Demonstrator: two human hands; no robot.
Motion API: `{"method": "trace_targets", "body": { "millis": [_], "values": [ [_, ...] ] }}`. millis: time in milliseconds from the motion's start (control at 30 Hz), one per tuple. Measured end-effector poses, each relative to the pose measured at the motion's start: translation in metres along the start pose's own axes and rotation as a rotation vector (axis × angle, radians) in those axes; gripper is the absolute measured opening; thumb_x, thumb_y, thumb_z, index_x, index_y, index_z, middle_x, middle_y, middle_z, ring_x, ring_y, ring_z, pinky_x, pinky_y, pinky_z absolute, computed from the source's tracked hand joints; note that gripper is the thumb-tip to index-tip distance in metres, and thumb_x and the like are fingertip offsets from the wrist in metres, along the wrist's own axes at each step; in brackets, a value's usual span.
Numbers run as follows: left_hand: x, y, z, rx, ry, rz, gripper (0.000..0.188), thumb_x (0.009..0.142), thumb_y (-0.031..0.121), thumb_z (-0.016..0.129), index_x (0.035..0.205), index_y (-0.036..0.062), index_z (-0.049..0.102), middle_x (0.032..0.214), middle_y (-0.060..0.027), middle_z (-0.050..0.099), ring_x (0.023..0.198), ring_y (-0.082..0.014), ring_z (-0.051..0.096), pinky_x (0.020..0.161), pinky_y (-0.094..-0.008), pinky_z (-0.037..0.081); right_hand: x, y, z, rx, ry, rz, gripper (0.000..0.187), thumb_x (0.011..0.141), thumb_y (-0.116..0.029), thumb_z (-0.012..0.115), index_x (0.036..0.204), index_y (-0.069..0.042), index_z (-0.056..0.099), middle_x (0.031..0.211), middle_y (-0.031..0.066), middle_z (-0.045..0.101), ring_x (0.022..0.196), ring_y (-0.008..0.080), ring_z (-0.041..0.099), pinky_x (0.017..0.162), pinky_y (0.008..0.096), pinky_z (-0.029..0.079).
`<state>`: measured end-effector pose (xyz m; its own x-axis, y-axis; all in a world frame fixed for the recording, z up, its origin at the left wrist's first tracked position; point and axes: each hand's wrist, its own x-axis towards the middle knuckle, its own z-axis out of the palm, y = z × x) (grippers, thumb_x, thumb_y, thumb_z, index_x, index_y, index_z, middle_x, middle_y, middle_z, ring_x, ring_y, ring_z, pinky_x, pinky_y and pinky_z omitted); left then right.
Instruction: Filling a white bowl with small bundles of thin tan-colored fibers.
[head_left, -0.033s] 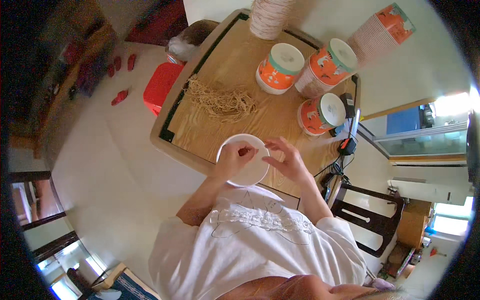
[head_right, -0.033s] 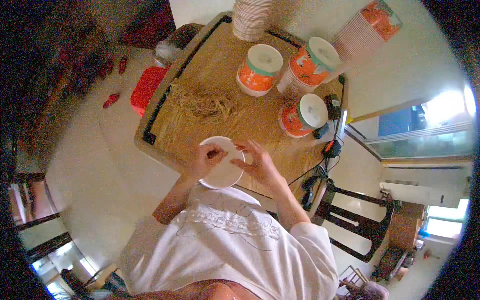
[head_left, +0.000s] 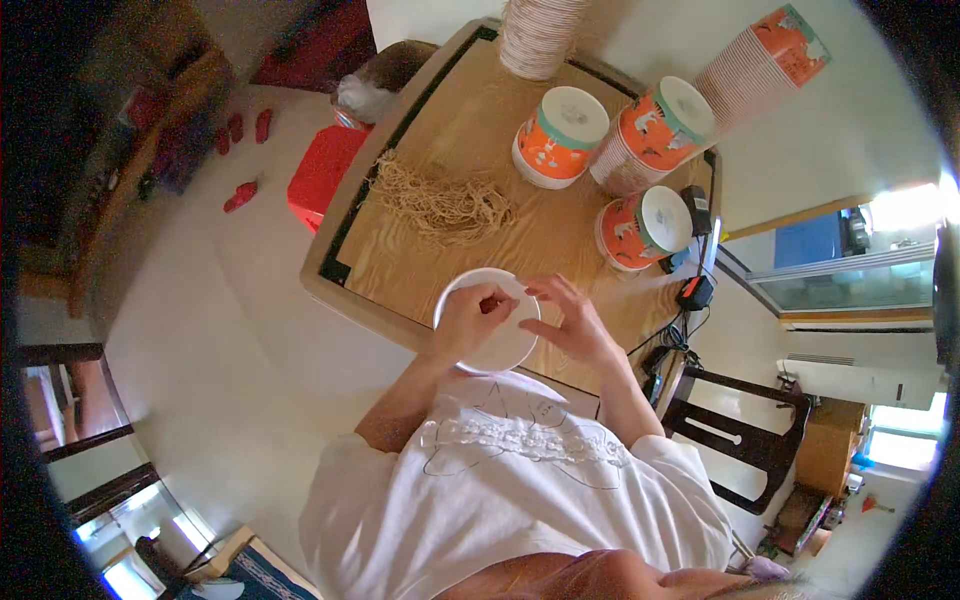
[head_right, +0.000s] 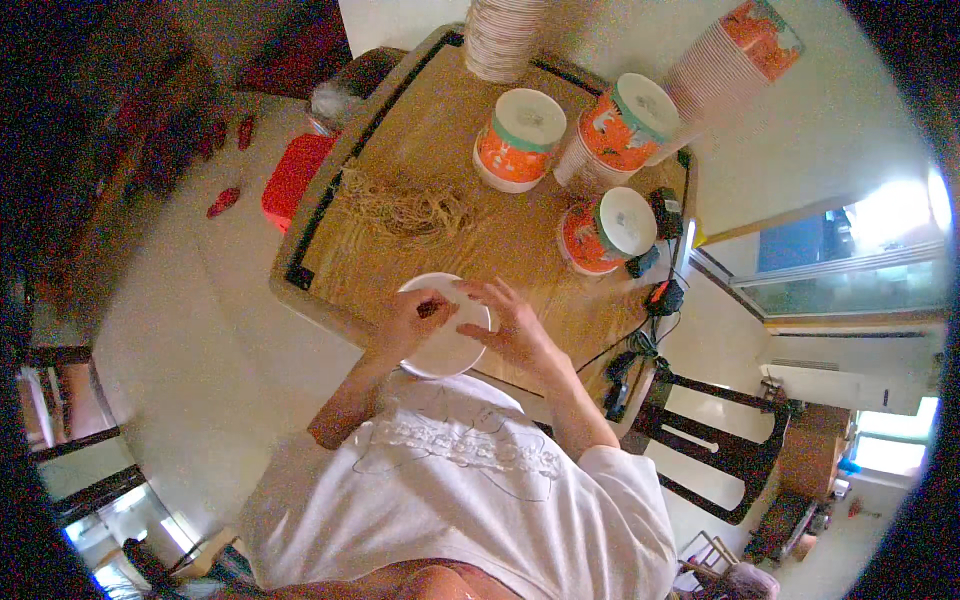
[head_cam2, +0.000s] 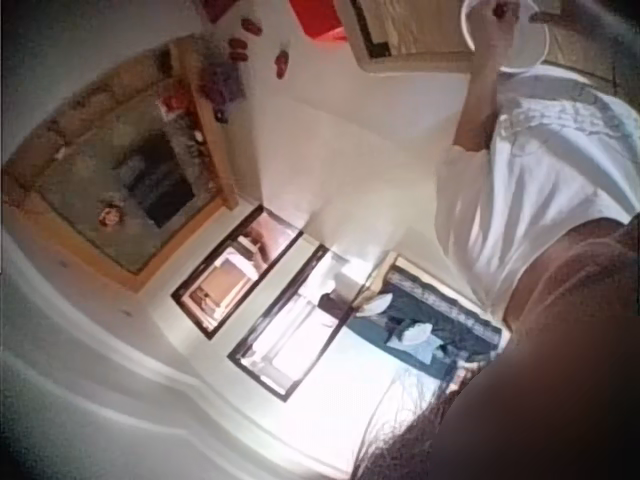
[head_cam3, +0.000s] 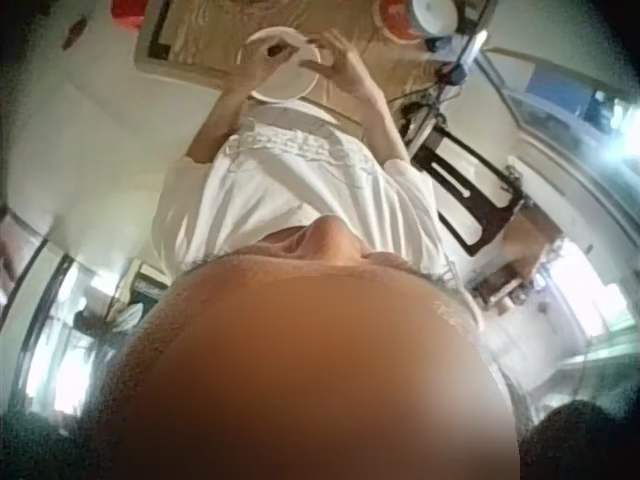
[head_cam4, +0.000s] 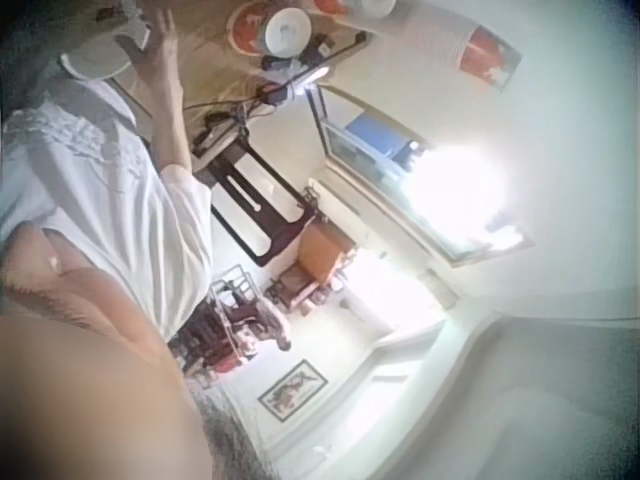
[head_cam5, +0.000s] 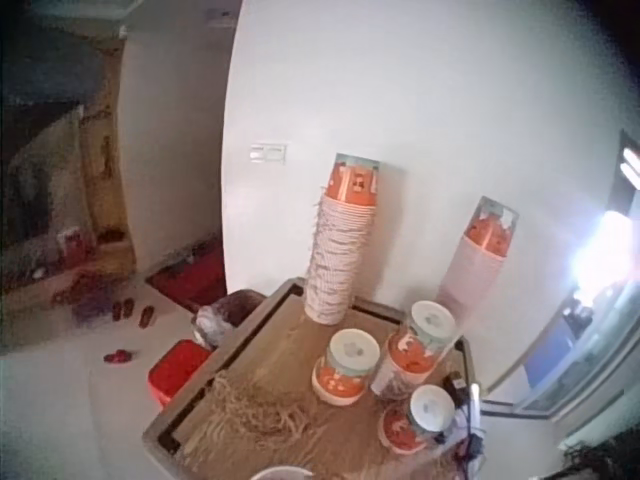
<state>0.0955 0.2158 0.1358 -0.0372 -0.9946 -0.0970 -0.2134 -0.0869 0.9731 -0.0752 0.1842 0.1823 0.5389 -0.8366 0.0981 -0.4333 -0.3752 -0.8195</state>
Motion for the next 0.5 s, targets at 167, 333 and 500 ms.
{"method": "trace_targets", "body": {
  "millis": [167,333,500],
  "values": [
    [0.000,-0.023,0.006,-0.049,-0.102,-0.036,0.016,0.074,0.017,0.063,0.079,0.0019,0.063,0.061,-0.0064,0.058,0.055,-0.0119,0.053,0.052,-0.0266,0.043,0.003,0.015,0.013,-0.088,-0.080,-0.274,0.026,0.071,-0.007,0.065,0.096,-0.008,0.061,0.091,0.0088,0.058,0.083,0.0241,0.056,0.071,0.0334,0.047],
    [-0.004,-0.008,-0.007,-0.196,-0.253,-0.205,0.014,0.075,0.017,0.062,0.081,0.0035,0.064,0.059,0.0006,0.055,0.053,-0.0090,0.049,0.049,-0.0246,0.040,0.001,0.030,0.018,0.186,-0.142,-0.155,0.018,0.071,-0.005,0.065,0.089,-0.005,0.063,0.085,0.0086,0.058,0.077,0.0201,0.056,0.068,0.0306,0.046],
    [-0.007,-0.007,-0.010,-0.393,-0.304,-0.400,0.015,0.077,0.019,0.061,0.080,0.0054,0.066,0.059,0.0042,0.052,0.053,-0.0069,0.047,0.049,-0.0225,0.037,-0.005,0.052,0.036,0.476,-0.060,0.050,0.009,0.075,-0.011,0.061,0.076,-0.002,0.063,0.079,0.0062,0.059,0.073,0.0188,0.056,0.066,0.0288,0.045]
  ]
}}
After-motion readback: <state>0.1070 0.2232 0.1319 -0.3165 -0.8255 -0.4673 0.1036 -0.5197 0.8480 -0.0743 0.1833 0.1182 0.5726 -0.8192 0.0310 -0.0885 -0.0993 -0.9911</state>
